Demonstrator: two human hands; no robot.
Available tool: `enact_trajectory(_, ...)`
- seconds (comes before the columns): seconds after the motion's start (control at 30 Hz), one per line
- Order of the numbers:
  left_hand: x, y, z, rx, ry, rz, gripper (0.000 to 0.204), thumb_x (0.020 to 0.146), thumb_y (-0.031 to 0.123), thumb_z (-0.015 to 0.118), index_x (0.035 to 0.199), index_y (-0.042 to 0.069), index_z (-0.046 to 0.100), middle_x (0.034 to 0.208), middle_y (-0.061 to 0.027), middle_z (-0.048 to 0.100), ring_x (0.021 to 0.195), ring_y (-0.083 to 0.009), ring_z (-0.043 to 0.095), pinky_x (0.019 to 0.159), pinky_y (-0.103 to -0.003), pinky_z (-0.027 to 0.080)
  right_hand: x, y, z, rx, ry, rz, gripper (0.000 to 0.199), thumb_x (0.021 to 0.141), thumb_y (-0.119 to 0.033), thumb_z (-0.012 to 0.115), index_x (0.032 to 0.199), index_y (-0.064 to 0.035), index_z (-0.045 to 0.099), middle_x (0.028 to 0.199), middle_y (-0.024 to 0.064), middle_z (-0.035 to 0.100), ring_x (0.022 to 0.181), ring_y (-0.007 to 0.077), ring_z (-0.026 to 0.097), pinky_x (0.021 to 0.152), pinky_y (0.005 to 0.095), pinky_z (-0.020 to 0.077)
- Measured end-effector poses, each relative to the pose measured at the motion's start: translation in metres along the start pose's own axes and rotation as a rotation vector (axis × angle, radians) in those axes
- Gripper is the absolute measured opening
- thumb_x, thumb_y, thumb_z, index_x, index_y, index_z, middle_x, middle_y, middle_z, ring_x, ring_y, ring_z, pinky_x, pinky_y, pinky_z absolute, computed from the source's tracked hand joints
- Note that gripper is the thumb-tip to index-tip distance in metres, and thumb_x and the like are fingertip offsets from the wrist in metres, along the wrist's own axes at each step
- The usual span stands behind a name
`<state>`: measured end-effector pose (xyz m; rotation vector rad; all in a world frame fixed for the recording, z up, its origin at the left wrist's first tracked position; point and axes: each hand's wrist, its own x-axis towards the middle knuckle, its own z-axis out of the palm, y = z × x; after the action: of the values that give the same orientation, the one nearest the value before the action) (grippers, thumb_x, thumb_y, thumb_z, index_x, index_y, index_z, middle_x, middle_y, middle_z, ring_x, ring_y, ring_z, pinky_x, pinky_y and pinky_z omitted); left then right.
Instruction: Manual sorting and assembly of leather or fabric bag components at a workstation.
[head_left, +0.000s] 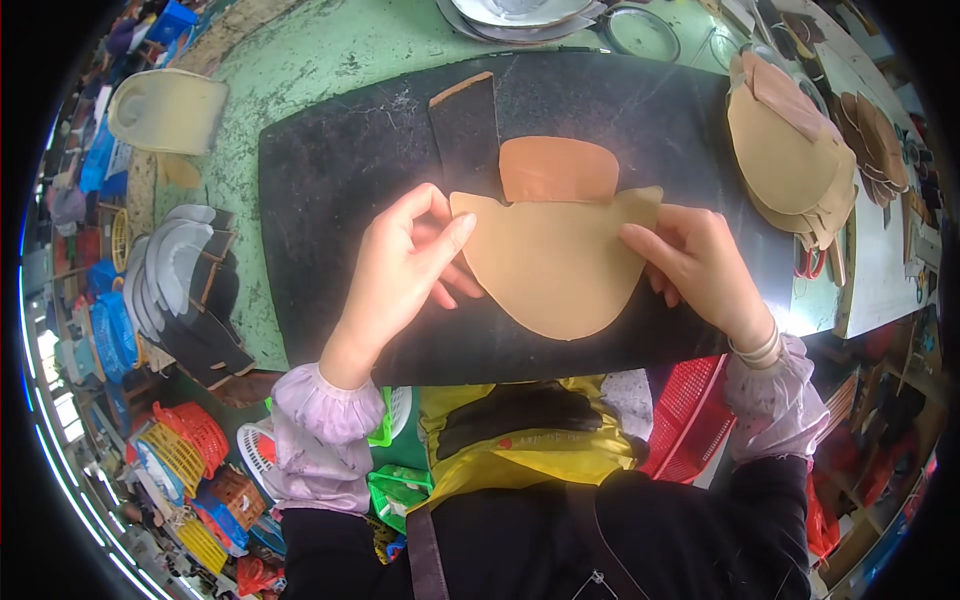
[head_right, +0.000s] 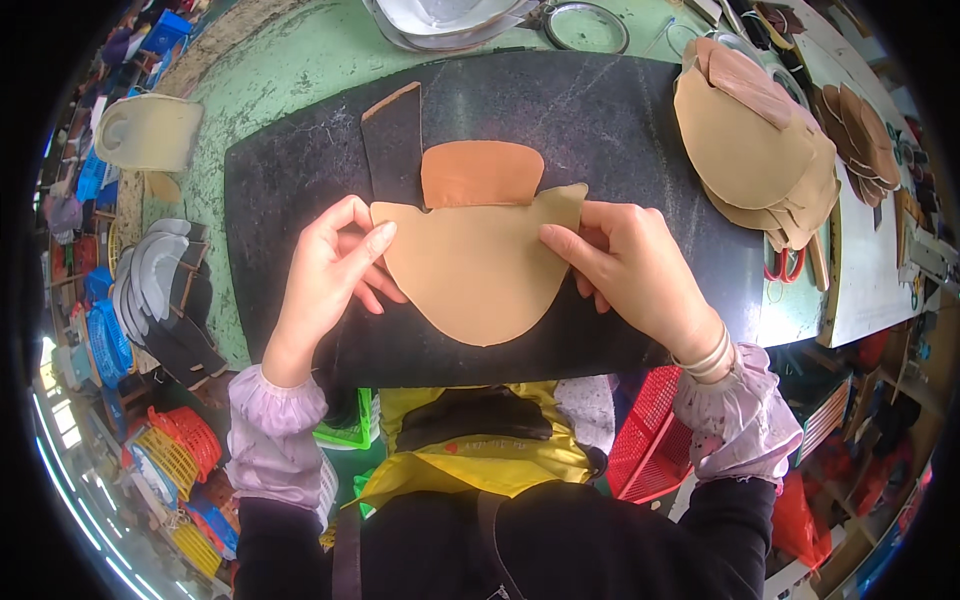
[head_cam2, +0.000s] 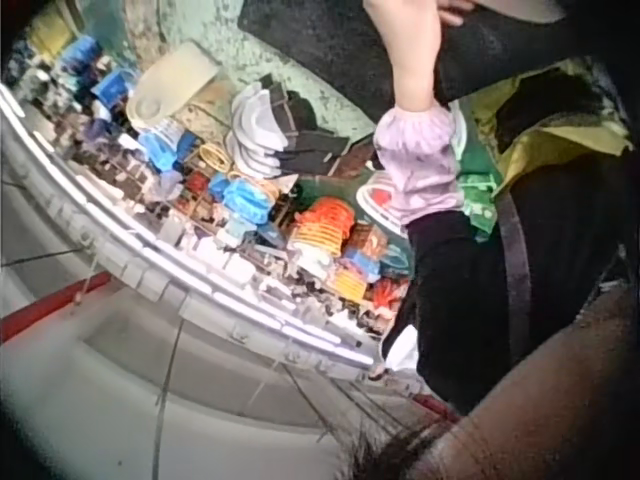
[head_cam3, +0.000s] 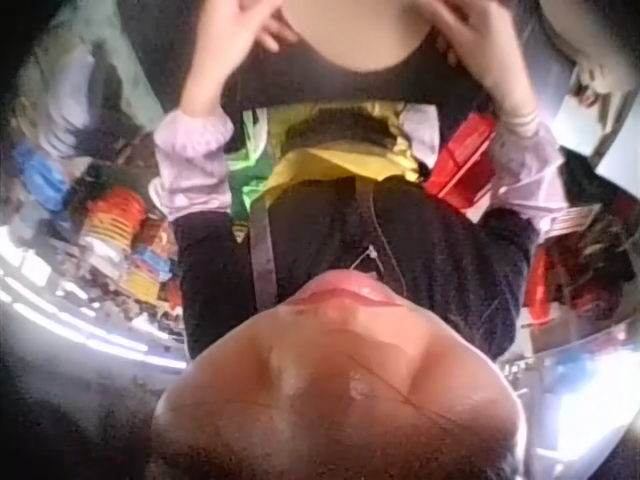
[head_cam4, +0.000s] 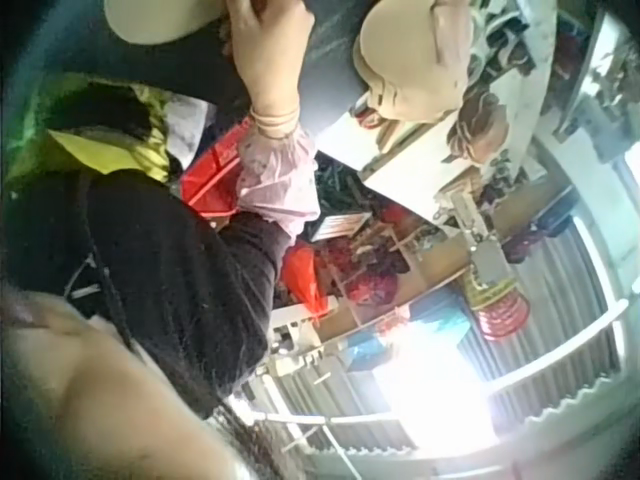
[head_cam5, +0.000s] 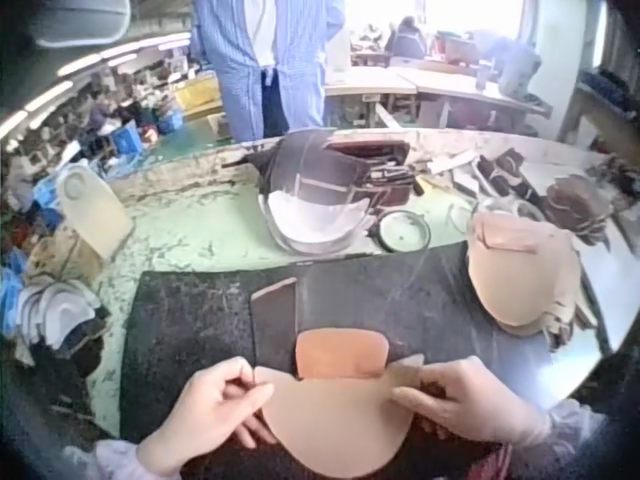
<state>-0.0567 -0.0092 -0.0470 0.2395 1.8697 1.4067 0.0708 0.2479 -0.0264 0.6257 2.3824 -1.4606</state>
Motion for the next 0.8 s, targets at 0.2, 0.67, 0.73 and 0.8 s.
enact_trajectory(0.2,-0.002,0.008,0.006,0.125,0.059,-0.061,0.019,0.098,0.016,0.065,0.091,0.006,0.05,0.081,-0.0102,0.072,0.057,-0.0192,0.071,0.042,-0.028,0.047,0.0,-0.005,-0.001,-0.046,-0.007,0.007,0.037,0.096,-0.027,0.07,0.077,0.0044,0.064,0.058,0.0071,0.063,0.045,0.012,0.058,0.046,0.028,0.0457)
enact_trajectory(0.67,-0.009,-0.01,0.036,1.061,-0.187,0.825,0.09,0.096,0.065,0.044,0.153,-0.004,0.034,0.159,-0.0227,0.035,0.149,-0.0373,0.032,0.121,-0.051,0.023,-0.036,0.017,0.023,-0.533,0.087,-0.691,0.074,0.079,-0.027,0.08,0.142,-0.0032,0.051,0.146,0.0171,0.052,0.139,0.0354,0.047,0.119,0.0488,0.0335)
enact_trajectory(0.73,-0.028,-0.017,0.021,1.096,-0.119,0.718,0.088,0.096,0.063,0.046,0.153,-0.003,0.035,0.159,-0.0219,0.035,0.149,-0.0382,0.031,0.122,-0.052,0.022,-0.041,0.022,0.011,-0.557,0.112,-0.62,0.071,0.079,-0.021,0.08,0.142,-0.0049,0.053,0.147,0.0137,0.053,0.14,0.0327,0.046,0.119,0.0502,0.0328)
enact_trajectory(0.8,-0.038,-0.028,0.008,1.092,-0.08,0.681,0.088,0.096,0.061,0.048,0.154,-0.003,0.034,0.16,-0.0219,0.033,0.15,-0.0384,0.029,0.122,-0.052,0.02,-0.038,0.03,0.01,-0.645,0.134,-0.639,0.066,0.079,-0.014,0.078,0.14,-0.0067,0.055,0.146,0.0108,0.055,0.14,0.0311,0.047,0.119,0.0507,0.0327)
